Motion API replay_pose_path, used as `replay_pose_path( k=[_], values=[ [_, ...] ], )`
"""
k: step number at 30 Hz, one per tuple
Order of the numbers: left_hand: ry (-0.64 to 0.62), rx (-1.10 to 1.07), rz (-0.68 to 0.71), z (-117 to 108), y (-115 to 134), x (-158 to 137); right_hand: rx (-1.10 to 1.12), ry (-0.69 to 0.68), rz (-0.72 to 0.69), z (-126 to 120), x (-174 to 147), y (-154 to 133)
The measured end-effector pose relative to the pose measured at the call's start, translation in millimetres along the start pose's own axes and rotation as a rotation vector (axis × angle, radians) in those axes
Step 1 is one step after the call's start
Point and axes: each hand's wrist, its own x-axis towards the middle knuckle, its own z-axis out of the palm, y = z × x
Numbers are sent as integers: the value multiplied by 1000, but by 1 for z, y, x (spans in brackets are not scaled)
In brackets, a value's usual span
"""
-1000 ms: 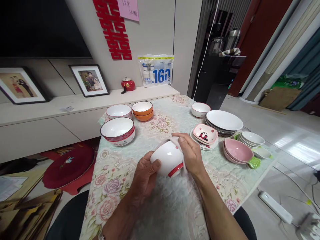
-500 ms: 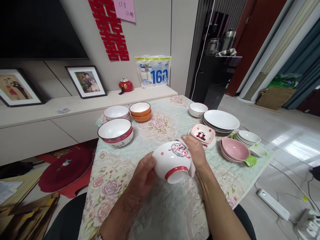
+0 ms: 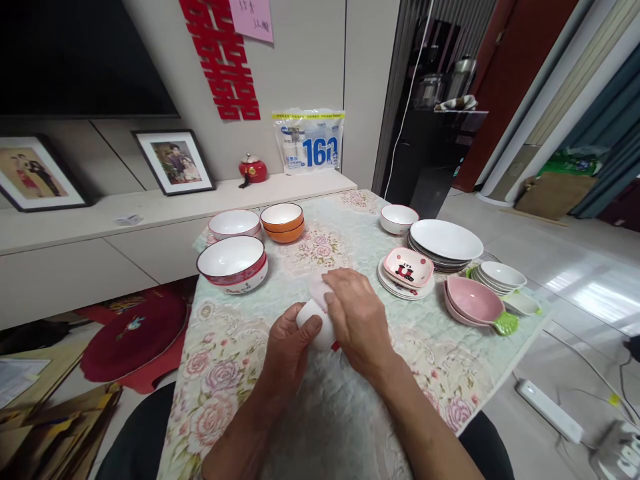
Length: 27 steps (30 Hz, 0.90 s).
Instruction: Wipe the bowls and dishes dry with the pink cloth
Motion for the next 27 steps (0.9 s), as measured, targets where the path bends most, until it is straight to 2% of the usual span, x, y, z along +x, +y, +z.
replay_pose_path(
  k=[3,6,8,12,15,19,22,27],
  values=[
    [-37,-15,0,1,-2,0,-60,-49,-116,1,0,-8],
    [-51,-47,-49,2,-1,-2,53,-40,-54,-5,2,-1],
    [-49,-64,-70,3,2,-3,181,7,89,-9,3,9],
    [-48,-121,-68,3,7,-2,446,115,487,-9,6,25],
    [-62,-173,-53,2,8,-1,569,195,656,-5,7,31],
    [-147,-200,-71,3,10,-1,599,242,709,-8,7,39],
    [-201,-146,-94,4,10,-2,608,182,673,-17,7,44],
    [-156,-46,-186,0,10,-1,730,70,742,-23,4,46]
  ],
)
